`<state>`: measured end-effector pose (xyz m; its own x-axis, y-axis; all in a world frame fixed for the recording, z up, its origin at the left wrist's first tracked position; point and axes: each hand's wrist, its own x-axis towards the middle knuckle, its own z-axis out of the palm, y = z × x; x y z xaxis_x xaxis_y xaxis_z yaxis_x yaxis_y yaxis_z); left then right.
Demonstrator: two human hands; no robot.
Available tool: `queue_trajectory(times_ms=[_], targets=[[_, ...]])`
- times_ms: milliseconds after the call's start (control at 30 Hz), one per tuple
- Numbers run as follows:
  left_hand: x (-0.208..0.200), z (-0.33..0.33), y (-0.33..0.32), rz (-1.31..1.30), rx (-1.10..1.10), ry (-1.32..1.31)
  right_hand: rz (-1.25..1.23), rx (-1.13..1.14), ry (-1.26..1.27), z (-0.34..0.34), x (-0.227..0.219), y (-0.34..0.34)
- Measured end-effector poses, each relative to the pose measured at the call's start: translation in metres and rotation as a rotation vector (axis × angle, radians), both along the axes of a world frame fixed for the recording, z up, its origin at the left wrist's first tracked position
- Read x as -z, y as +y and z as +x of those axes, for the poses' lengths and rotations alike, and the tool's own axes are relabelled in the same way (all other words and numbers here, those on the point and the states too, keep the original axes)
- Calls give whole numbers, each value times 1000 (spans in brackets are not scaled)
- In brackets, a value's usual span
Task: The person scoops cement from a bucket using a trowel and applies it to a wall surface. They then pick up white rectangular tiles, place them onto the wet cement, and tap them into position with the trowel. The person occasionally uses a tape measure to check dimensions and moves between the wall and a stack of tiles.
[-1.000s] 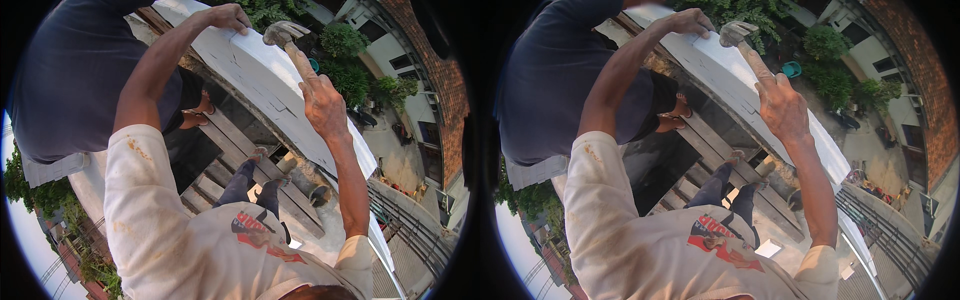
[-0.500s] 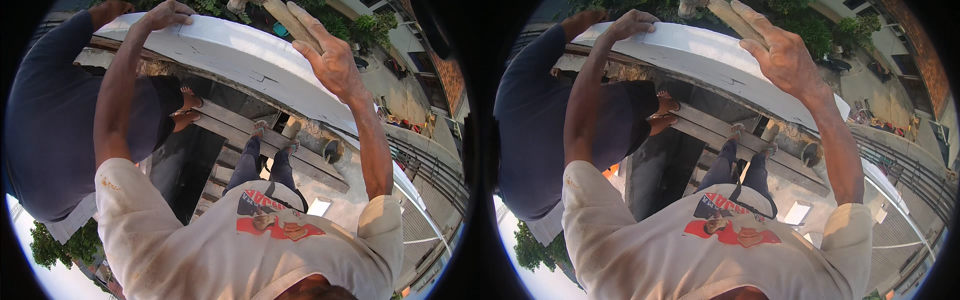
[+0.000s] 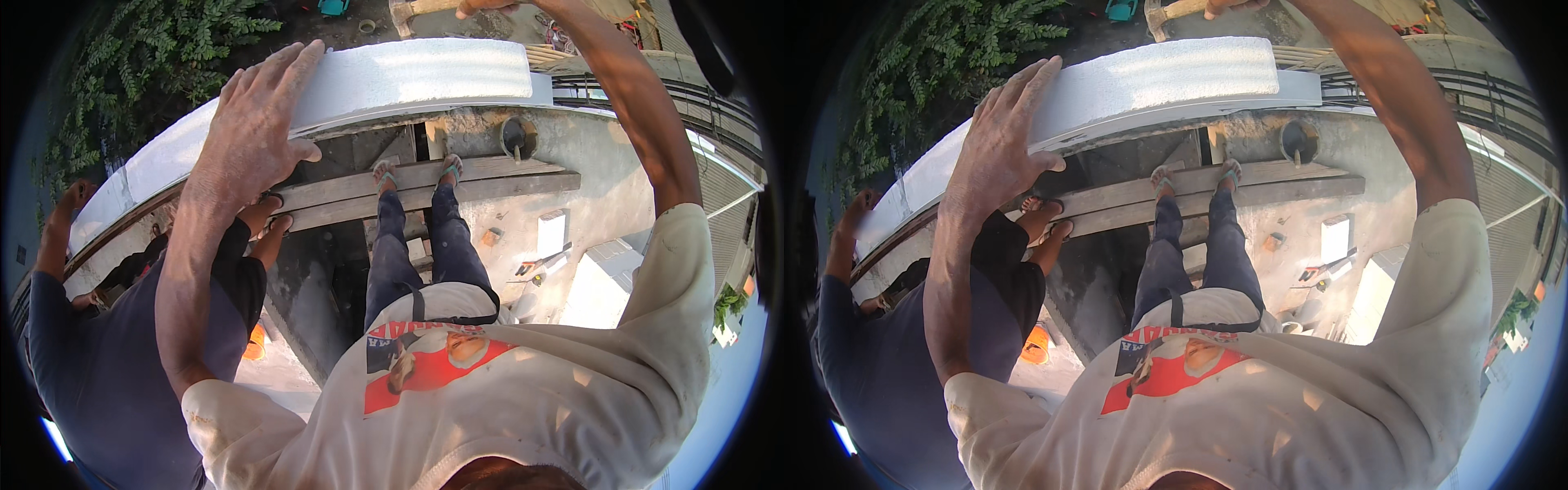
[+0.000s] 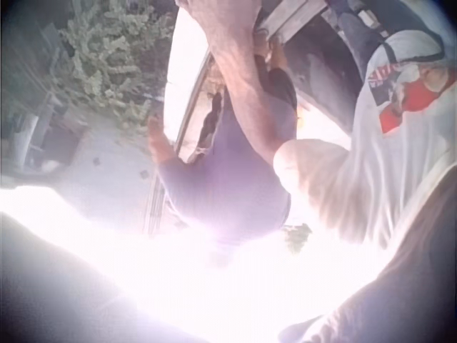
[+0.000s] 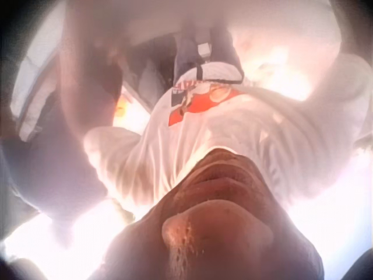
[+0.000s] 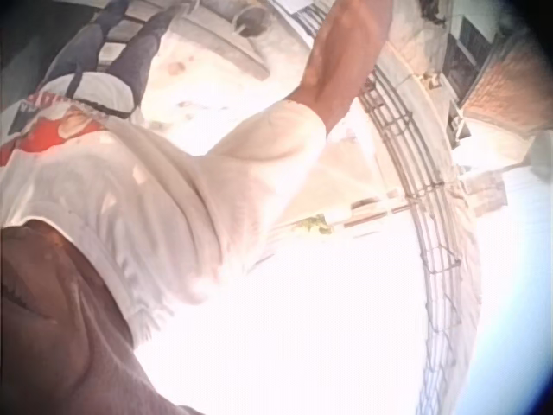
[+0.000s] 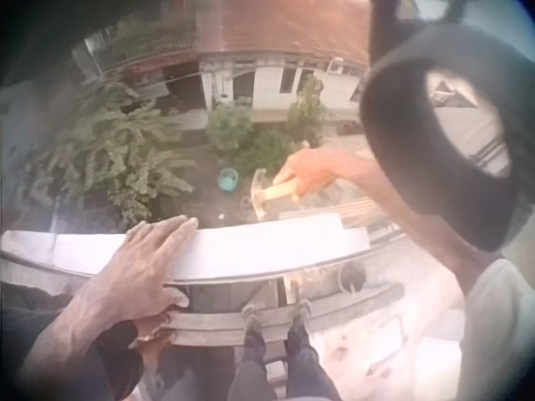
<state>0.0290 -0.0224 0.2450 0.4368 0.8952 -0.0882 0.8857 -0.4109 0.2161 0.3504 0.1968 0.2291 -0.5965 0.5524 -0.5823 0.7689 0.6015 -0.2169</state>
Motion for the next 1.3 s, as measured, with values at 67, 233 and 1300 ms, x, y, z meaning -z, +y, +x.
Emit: queue_trajectory(times_ms=[67,233,1300], targets=[[19,9,3,106,65,61,-33,87,-26,19,1,-7],[15,6,4,80,56,27,-123,172,37,19,31,-16],[9,9,2,56,32,-38,-204,228,-11,16,9,-36]])
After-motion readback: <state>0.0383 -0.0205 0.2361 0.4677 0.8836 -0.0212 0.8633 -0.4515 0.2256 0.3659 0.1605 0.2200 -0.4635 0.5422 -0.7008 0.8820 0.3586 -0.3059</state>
